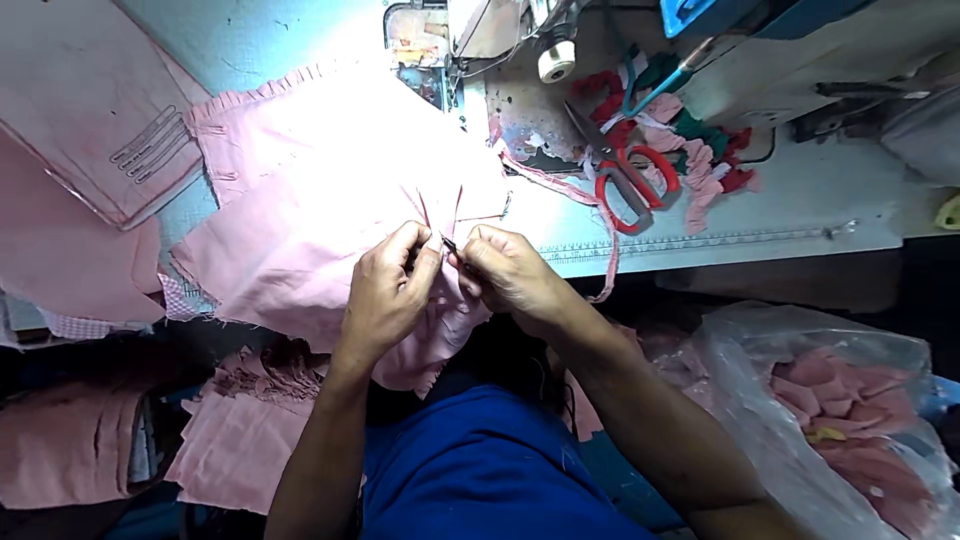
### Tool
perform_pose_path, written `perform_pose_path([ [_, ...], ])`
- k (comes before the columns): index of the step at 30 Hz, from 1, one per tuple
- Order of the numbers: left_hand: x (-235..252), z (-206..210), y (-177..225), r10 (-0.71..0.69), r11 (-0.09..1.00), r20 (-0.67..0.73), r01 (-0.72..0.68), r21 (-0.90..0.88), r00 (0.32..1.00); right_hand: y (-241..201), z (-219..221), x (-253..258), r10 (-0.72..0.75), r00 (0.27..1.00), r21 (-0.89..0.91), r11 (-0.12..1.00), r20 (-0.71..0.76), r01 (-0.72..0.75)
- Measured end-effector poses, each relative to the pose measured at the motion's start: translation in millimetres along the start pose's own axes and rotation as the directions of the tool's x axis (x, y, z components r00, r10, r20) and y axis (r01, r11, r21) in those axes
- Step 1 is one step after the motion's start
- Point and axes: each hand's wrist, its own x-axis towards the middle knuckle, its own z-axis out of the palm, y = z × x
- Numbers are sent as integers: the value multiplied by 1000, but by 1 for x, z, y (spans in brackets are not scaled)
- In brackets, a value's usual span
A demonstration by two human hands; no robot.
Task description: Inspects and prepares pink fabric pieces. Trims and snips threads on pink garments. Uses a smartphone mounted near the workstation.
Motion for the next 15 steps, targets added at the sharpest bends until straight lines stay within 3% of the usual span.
perform_pose_path([
  [6, 1, 0, -1, 1, 1000, -3, -1, 5, 1000, 3, 2, 3, -23, 999, -40, 999, -24, 22],
  [11, 2, 0, -1, -2, 1000, -3, 2, 8, 1000, 6, 9, 2, -181, 965, -365, 926, -191, 101],
  [13, 2, 0, -1, -2, 1000, -9, 2, -10, 1000, 7, 8, 4, -144, 978, -220, 969, -148, 110],
  [15, 2, 0, -2, 9, 999, -13, -10, -30, 1000, 5, 8, 6, -12, 999, 109, 994, -34, 16],
])
